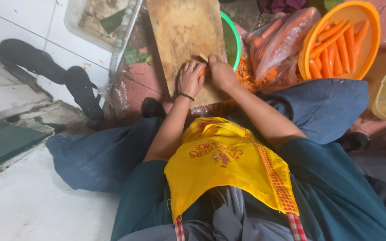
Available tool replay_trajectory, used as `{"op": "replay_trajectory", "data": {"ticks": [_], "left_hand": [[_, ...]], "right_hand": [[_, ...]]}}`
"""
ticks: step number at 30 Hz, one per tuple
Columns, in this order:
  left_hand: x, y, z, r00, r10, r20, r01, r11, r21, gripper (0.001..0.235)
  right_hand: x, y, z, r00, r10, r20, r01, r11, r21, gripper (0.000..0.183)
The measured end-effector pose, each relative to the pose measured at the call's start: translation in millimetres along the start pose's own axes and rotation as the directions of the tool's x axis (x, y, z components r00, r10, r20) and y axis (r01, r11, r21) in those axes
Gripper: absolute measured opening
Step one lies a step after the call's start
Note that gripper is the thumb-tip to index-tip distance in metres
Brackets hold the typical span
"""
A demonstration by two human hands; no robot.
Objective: Chopping carrots into small pieces on a wooden cutting board.
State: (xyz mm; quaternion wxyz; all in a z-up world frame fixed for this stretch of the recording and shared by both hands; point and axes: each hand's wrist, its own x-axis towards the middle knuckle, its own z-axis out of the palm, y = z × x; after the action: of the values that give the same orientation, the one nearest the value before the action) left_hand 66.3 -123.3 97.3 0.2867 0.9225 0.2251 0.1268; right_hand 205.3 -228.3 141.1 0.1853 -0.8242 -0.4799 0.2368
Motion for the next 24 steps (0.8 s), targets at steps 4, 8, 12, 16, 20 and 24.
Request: {"op": "replay_trajectory", "data": {"ticks": [4,8,12,16,20,24], "left_hand": [[1,9,-5,1.0,-0.004,0.015,0.004,1.0,0.005,0.046],[9,19,-28,0.999,-0.029,-0.044,0.026,0.998,-0.063,0.064],[21,22,-60,0.983,-0.175,-0.054,0.118,0.829,-0.547,0.066],[16,6,-55,0.977,0.001,-0.212,-0.096,0.893,-0.439,0.054],[-5,-10,-27,0.975,-0.159,-0.157,0.124,0.969,-0.212,0.045],[-8,1,-32,0.975,-0.106,-0.194,0.09,0.992,-0.09,0.04]], "right_hand": [[-1,-2,-1,0.998,0.039,-0.044,-0.038,0.999,0.015,0.039],[-2,37,-8,0.978,0.209,-0.001,-0.209,0.978,-0.016,0.033],[-23,60,-69,0.916,0.384,0.118,-0.341,0.898,-0.279,0.032],[-46,105,-72,0.85,0.492,0.186,-0.392,0.828,-0.4,0.05],[-31,93,-56,0.958,0.284,0.034,-0.264,0.923,-0.28,0.027],[-10,33,-29,0.972,0.195,-0.128,-0.191,0.981,0.04,0.018]]}}
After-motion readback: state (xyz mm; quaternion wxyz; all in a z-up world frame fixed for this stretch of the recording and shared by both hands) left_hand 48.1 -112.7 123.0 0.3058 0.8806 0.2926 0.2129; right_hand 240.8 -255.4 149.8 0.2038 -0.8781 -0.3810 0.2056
